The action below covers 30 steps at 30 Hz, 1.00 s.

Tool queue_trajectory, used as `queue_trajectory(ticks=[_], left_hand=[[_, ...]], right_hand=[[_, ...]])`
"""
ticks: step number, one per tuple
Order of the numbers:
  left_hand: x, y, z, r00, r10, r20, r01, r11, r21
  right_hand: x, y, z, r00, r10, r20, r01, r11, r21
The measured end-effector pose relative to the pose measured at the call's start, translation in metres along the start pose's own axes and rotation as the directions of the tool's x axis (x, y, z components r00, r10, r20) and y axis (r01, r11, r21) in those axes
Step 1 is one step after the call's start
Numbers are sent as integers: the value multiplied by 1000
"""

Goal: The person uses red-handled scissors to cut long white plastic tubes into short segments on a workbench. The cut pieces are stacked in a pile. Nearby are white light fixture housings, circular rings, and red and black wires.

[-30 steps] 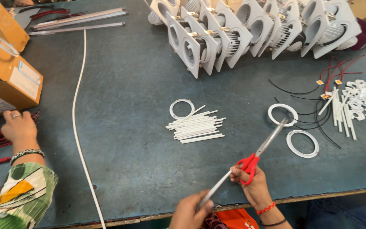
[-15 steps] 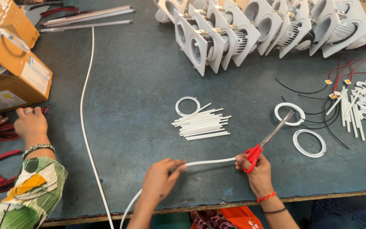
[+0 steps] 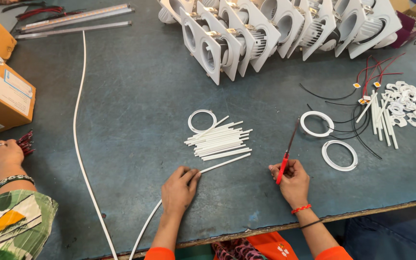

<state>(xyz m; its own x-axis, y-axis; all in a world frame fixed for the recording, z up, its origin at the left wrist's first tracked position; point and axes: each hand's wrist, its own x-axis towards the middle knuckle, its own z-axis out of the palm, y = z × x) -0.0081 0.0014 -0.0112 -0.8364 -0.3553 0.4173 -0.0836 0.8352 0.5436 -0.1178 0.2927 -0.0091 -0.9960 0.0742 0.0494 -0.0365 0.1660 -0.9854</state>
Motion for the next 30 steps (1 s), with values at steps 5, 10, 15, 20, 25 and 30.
queue_trajectory(ticks=[5,10,15,20,25,30], left_hand=[[12,0,5,993,115,-27,-114,993,44],[18,-1,9,993,115,-19,-114,992,53],[17,-4,9,996,88,6,-88,994,59],[18,-3,13,993,116,-27,-115,993,39],[20,-4,14,994,104,-26,-104,994,29],[26,-7,12,996,68,57,-68,998,-7]], right_hand=[[0,0,-2,1000,-4,15,3,999,40],[0,-2,-1,1000,-5,7,4,999,44],[-1,-5,-1,1000,-5,18,4,999,40],[-3,3,-6,999,14,32,-13,1000,-14],[-27,23,-18,974,110,199,-135,984,114],[-71,43,-38,874,244,420,-309,947,93]])
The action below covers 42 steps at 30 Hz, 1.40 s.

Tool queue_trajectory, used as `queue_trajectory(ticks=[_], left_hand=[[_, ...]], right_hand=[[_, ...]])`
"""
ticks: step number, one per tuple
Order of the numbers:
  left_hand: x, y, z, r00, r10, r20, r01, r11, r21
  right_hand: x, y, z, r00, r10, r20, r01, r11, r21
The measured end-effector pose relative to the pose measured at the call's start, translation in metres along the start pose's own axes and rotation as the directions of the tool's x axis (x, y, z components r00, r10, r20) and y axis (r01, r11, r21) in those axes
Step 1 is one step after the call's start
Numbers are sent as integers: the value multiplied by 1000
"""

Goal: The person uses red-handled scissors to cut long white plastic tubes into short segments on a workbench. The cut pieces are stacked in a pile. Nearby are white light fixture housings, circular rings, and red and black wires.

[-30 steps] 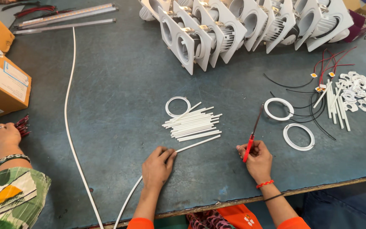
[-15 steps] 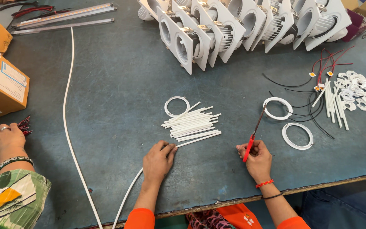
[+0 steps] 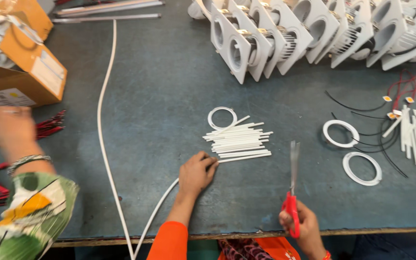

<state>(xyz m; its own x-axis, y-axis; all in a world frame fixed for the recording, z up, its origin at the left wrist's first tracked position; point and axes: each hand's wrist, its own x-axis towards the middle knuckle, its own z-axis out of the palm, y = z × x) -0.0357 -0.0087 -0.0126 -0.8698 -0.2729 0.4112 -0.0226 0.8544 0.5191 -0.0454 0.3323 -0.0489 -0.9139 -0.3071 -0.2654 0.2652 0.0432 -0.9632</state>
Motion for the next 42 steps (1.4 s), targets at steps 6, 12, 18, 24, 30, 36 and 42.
queue_trajectory(ticks=[6,12,18,24,30,36,42], left_hand=[[10,5,-5,968,-201,152,207,978,-25],[18,10,-10,935,-269,230,282,959,-26],[21,13,-13,893,-341,293,354,935,8],[23,11,-14,898,-321,302,330,944,21],[24,10,-14,889,-331,317,345,939,13],[27,8,-15,879,-343,330,360,933,11],[27,7,-15,889,-322,326,337,941,9]], right_hand=[[-19,-1,8,962,205,182,-204,979,-24],[-22,-16,25,929,319,185,-298,945,-134],[-24,-30,51,717,643,270,-599,766,-232],[-19,-46,68,682,647,340,-603,761,-239],[-2,-54,85,721,606,336,-554,795,-247],[4,-54,93,730,606,317,-561,795,-228],[6,-51,94,737,598,313,-557,801,-218]])
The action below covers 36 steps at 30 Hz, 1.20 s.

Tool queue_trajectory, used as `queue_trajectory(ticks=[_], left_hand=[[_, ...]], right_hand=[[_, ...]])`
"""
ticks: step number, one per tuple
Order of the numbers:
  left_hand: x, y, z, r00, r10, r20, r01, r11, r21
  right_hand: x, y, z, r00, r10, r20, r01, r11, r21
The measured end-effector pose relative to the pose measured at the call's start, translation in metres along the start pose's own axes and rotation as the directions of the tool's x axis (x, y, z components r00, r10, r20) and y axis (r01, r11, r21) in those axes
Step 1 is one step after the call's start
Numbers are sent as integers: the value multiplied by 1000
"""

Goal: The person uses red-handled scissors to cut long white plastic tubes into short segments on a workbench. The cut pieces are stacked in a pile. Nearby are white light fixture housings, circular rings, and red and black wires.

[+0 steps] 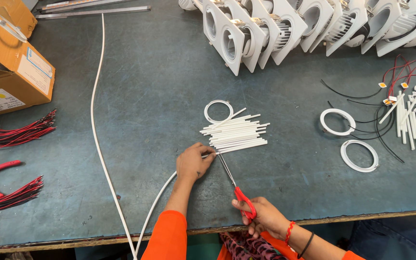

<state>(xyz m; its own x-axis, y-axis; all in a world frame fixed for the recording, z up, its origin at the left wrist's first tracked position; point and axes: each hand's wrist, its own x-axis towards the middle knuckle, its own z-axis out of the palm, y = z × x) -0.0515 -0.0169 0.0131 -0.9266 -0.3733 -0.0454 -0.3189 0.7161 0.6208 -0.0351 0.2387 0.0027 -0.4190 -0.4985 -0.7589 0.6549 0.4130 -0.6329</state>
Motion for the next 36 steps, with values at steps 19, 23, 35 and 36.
queue_trajectory(ticks=[19,23,35,36], left_hand=[[-4,5,10,997,64,-46,-61,997,54],[-4,9,18,993,91,-78,-85,993,76],[-23,14,13,998,23,-63,-24,1000,-13],[-24,14,13,997,19,-69,-21,999,-29]], right_hand=[[16,7,-11,999,-22,28,21,999,30],[17,7,-12,999,-17,28,17,1000,18],[11,6,-9,998,-37,40,39,999,-38],[12,7,-10,999,-36,41,38,998,-46]])
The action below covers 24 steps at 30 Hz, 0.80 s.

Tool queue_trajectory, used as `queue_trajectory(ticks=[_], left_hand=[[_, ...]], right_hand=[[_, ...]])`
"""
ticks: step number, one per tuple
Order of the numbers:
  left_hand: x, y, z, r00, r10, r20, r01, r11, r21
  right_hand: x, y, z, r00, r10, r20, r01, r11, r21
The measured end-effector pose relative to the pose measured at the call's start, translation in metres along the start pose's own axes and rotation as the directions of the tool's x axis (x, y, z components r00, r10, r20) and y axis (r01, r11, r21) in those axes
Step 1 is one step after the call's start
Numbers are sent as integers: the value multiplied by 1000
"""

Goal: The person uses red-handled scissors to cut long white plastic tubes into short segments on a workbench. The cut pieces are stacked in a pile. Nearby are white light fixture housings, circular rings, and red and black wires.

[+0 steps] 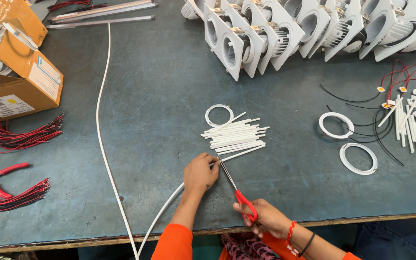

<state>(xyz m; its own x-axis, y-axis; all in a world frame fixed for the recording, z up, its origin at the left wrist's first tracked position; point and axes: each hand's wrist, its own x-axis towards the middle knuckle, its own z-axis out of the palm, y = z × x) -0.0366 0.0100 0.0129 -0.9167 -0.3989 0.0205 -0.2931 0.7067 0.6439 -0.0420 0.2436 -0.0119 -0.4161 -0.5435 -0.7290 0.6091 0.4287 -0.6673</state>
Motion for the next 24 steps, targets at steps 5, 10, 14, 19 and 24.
queue_trajectory(ticks=[5,10,14,19,24], left_hand=[[1,-1,3,1000,-6,-16,7,1000,24],[1,-2,5,999,-6,-33,7,999,36],[0,-4,3,998,-22,-52,23,1000,18],[1,-6,7,992,18,-122,-17,1000,8],[-1,-5,2,972,72,-224,-81,996,-31]], right_hand=[[5,0,-6,1000,17,13,-17,999,-28],[8,-2,-11,999,47,16,-46,998,-33],[11,-1,-13,998,62,11,-62,997,-44],[12,-3,-9,998,56,9,-55,996,-71],[0,-3,3,997,62,-46,-60,997,45]])
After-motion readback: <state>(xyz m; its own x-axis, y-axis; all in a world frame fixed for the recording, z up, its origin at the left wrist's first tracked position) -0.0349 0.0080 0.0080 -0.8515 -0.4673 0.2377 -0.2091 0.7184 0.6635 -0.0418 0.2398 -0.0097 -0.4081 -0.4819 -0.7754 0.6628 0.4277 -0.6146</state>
